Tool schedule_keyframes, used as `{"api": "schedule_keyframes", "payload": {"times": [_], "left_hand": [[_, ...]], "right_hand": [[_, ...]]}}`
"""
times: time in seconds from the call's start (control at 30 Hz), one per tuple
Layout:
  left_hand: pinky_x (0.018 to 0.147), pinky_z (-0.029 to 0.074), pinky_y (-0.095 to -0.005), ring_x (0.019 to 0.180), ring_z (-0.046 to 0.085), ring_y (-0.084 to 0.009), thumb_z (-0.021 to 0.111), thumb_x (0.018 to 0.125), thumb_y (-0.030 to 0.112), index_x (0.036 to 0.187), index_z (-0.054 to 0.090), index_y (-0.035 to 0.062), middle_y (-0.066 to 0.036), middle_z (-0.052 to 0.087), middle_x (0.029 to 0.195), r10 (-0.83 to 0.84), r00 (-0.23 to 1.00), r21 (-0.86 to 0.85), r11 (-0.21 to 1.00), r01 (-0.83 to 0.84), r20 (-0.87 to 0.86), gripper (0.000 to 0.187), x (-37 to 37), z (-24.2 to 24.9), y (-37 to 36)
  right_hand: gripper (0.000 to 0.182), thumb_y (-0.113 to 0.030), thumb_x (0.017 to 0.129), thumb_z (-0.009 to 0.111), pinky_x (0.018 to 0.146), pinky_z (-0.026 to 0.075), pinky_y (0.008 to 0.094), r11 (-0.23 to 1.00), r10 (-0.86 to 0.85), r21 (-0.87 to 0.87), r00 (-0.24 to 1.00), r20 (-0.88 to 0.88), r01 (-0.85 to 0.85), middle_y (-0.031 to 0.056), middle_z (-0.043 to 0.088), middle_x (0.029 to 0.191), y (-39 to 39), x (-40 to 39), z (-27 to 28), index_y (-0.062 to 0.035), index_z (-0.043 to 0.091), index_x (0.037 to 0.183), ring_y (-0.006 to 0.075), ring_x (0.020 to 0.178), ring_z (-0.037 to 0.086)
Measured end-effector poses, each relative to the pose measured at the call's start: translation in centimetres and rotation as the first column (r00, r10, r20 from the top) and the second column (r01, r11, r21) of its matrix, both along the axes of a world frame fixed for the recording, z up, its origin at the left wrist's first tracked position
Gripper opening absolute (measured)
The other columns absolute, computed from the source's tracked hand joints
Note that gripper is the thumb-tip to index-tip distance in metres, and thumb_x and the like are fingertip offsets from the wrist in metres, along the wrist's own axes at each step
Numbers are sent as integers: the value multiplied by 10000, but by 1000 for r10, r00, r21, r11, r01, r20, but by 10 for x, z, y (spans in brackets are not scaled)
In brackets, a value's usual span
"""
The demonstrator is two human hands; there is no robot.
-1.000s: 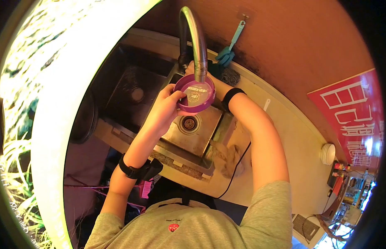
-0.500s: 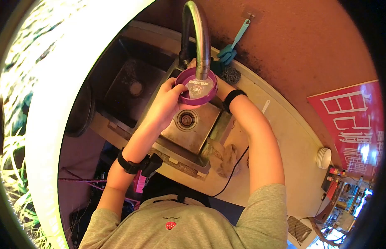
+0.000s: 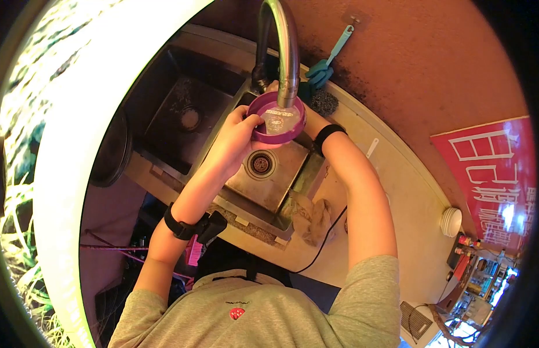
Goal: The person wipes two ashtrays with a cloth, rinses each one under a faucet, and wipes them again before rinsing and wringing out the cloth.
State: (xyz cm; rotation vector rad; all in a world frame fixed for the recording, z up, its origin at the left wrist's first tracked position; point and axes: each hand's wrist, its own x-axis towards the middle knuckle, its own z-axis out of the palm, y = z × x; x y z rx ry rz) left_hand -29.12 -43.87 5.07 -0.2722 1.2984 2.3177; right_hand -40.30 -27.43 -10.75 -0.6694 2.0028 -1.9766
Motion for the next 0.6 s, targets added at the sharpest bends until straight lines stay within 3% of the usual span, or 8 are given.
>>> {"api": "schedule_keyframes", "payload": {"times": [0.17, 0.23, 0.33, 0.4, 0.43, 0.5, 0.57, 0.6], "left_hand": [[609, 588, -346, 823, 615, -314, 427, 849, 58, 1074, 331, -72, -229, 493, 1007, -5, 1000, -23, 1000, 5, 1, 277, 1, 0, 0], [616, 579, -340, 816, 602, -244, 450, 852, 68, 1041, 392, -39, -171, 513, 970, -16, 1000, -93, 996, 15, -6, 225, 1, 2, -1], [601, 568, -320, 813, 593, -180, 519, 835, 71, 1014, 437, -1, -113, 541, 924, -4, 996, -184, 983, -13, -90, 209, 0, -3, -5], [604, 557, -300, 817, 590, -158, 575, 809, 60, 1004, 446, 13, -92, 555, 907, 10, 980, -243, 968, -59, -198, 239, -5, -21, -10], [616, 549, -290, 820, 588, -152, 601, 791, 49, 999, 447, 15, -85, 559, 904, 18, 964, -271, 958, -92, -266, 261, -9, -34, -12], [690, 509, -255, 832, 576, -132, 658, 734, 8, 983, 451, 20, -78, 569, 903, 39, 946, -275, 952, -133, -322, 324, -10, -40, -14], [720, 493, -249, 836, 572, -133, 667, 725, 13, 986, 455, 22, -81, 572, 907, 31, 935, -332, 930, -156, -353, 337, -11, -47, -14], [735, 486, -246, 837, 570, -133, 672, 720, 15, 988, 457, 22, -82, 574, 909, 24, 931, -360, 918, -165, -365, 343, -12, -55, -12]], "right_hand": [[250, -238, 834, 469, 756, 472, 365, 963, 235, -182, 950, 204, -199, 142, 581, 889, 16, -15, -32, -18, 525, 938, 243, 849, 576], [281, -231, 836, 473, 790, 478, 374, 977, 214, 10, 976, 43, -214, 146, 595, 934, 13, -13, -18, -10, 534, 998, 249, 901, 577], [314, -235, 752, 511, 775, 431, 353, 808, 221, 554, 768, -601, 202, 130, 581, 913, 4, -10, 32, -21, 554, 977, 244, 945, 533], [341, -238, 696, 536, 765, 401, 339, 535, 417, 585, 412, -810, 609, 120, 572, 900, 2, -6, 52, -28, 568, 963, 241, 975, 504], [294, -236, 772, 543, 751, 425, 332, 597, 230, 499, 462, -857, 628, 120, 575, 943, 10, -1, 52, -48, 562, 997, 214, 952, 537], [294, -269, 842, 501, 689, 459, 320, 785, -326, 426, 884, -335, 451, 93, 563, 963, 17, 15, 63, -36, 547, 1015, 187, 863, 559], [328, -305, 886, 489, 659, 489, 283, 906, -367, 3, 781, 505, 424, 61, 561, 987, 7, 54, 102, -58, 491, 1101, 131, 839, 567], [338, -305, 876, 504, 667, 489, 285, 927, -329, 10, 800, 501, 375, 62, 561, 990, 1, 72, 111, -58, 486, 1106, 129, 850, 565]]}}
